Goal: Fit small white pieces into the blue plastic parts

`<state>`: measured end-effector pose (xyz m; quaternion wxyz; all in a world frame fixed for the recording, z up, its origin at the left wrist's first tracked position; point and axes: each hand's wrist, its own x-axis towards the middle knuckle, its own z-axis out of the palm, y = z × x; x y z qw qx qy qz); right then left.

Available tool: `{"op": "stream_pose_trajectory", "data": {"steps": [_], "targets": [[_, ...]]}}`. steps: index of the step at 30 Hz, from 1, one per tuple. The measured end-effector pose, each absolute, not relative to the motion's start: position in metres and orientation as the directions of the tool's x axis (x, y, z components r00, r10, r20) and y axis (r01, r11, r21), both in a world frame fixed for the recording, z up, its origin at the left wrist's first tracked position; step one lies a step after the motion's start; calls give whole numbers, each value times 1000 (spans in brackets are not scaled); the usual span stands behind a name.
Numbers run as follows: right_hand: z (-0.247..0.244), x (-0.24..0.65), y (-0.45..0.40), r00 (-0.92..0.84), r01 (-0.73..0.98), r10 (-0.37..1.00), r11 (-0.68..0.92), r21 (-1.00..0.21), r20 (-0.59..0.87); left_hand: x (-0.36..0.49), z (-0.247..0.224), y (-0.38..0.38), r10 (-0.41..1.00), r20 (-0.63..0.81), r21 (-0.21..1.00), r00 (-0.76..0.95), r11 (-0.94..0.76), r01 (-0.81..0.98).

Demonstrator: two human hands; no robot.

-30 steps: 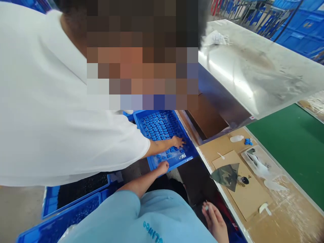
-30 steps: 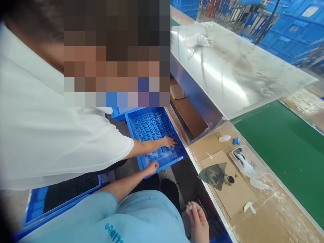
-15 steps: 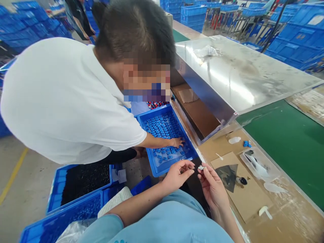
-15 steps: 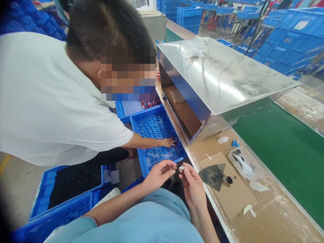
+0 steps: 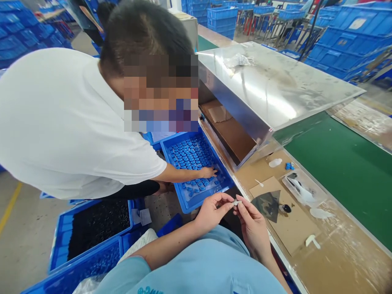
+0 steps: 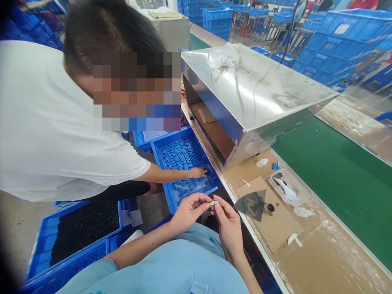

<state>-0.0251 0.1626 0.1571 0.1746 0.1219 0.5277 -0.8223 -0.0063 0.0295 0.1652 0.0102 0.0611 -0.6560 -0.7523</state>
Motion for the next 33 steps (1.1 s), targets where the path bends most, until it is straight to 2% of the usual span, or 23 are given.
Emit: {"op": "stream_pose_trajectory", "data": {"steps": [7, 12, 21, 33], "targets": [[148, -19, 167, -938, 347, -136, -339, -874, -319, -5, 169, 33, -88, -106, 975, -990, -207, -86], [152, -18, 163, -923, 382, -112, -382, -842, -368, -4, 168, 31, -91, -129, 970, -987, -217, -107], [153, -16, 155, -917, 396, -112, -362, -844, -382, -1, 164, 25, -102, -155, 959, -983, -254, -125], [158, -14, 145, -900, 431, -109, -375, -821, -423, 3, 165, 16, -108, -132, 984, -985, -135, -117]]}}
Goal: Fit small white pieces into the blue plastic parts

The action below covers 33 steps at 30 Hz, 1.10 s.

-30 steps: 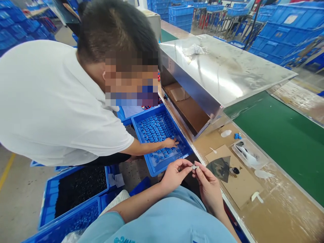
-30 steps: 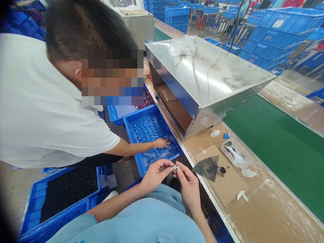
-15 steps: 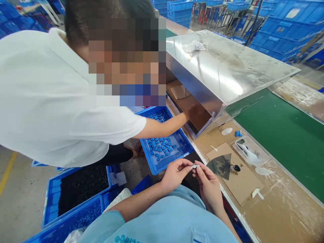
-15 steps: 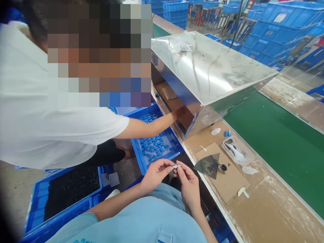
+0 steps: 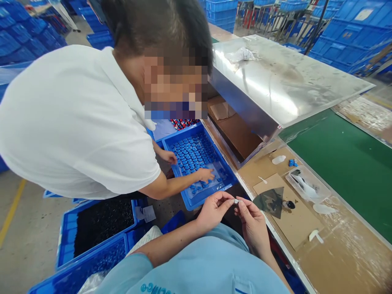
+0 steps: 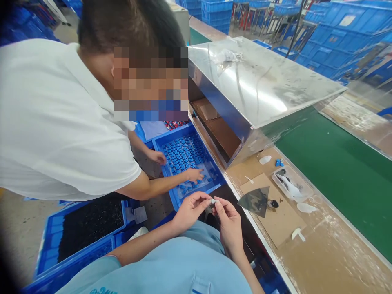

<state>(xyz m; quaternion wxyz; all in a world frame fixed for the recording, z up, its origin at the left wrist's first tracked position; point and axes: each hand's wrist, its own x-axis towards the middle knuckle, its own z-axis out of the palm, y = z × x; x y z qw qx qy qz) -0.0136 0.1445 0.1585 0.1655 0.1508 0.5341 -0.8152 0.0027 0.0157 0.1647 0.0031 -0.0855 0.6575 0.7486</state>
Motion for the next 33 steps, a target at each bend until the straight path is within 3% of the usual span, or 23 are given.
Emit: {"op": "stream_pose_trajectory", "data": {"steps": [21, 33], "targets": [[151, -8, 152, -896, 435, -54, -316, -843, -441, -3, 159, 16, 28, -139, 985, -990, 104, -135], [134, -4, 160, -841, 503, 24, -336, -797, -541, -7, 157, 18, 115, -267, 942, -957, 243, -234]]}}
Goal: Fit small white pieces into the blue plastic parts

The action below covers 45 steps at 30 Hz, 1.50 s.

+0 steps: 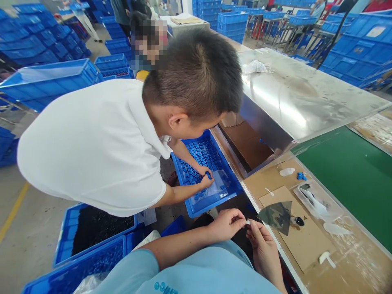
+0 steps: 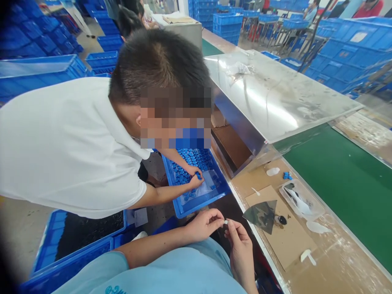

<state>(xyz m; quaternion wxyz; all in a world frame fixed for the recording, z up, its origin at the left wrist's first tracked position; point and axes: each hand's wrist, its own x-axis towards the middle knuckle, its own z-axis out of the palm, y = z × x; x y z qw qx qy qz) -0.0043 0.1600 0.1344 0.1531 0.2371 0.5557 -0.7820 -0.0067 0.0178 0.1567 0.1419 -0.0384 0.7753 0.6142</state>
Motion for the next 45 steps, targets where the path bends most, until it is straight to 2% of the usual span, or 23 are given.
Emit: {"op": "stream_pose_trajectory", "data": {"steps": [6, 15, 28, 36, 42, 45], "targets": [[128, -3, 160, -791, 557, 46, -362, -748, -611, -7, 151, 15, 129, -277, 929, -952, 291, -231], [122, -3, 152, -779, 576, 27, -363, -732, -627, -9, 148, 2, 159, -278, 910, -947, 359, -207], [122, -2, 138, -801, 558, 51, -294, -776, -596, -8, 143, -13, 170, -253, 909, -952, 379, -174], [108, 1, 140, -853, 491, 60, -245, -836, -519, -6, 144, -14, 189, -246, 912, -951, 377, -162], [107, 3, 147, -813, 547, 20, -316, -775, -581, -6, 148, -10, 223, -269, 900, -937, 404, -162], [108, 4, 148, -815, 528, 45, -351, -773, -578, -6, 148, -8, 227, -271, 899, -935, 406, -162]]}}
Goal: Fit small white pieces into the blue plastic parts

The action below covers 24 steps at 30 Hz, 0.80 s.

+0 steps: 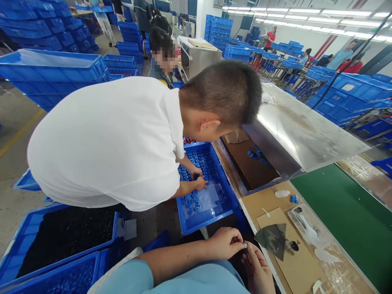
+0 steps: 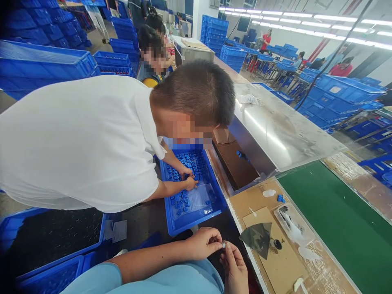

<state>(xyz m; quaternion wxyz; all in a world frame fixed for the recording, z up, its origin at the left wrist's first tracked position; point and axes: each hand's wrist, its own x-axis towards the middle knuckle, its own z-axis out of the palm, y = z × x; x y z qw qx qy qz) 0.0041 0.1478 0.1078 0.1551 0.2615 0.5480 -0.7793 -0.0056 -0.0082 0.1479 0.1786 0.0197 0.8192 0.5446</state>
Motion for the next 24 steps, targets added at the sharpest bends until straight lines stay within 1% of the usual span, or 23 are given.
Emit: {"op": "stream_pose_trajectory", "data": {"steps": [4, 8, 10, 14, 19, 22, 24], "targets": [[102, 4, 155, -826, 531, 7, -326, -782, -563, -5, 145, -5, 229, -274, 900, -934, 404, -165], [93, 4, 164, -807, 567, -25, -317, -760, -591, -5, 140, -1, 233, -268, 897, -935, 414, -154], [90, 6, 165, -820, 549, -11, -294, -782, -572, -5, 138, 1, 222, -270, 894, -937, 418, -158], [88, 8, 163, -874, 455, 44, -276, -847, -484, -4, 135, 3, 205, -256, 895, -945, 418, -152], [86, 2, 165, -810, 563, 11, -262, -784, -586, -2, 135, 2, 220, -259, 884, -940, 446, -139], [90, 3, 164, -816, 544, 44, -277, -792, -576, -2, 134, 3, 223, -277, 873, -935, 465, -148], [96, 6, 162, -818, 546, 39, -265, -795, -575, -2, 132, 4, 226, -271, 874, -936, 465, -141]]}}
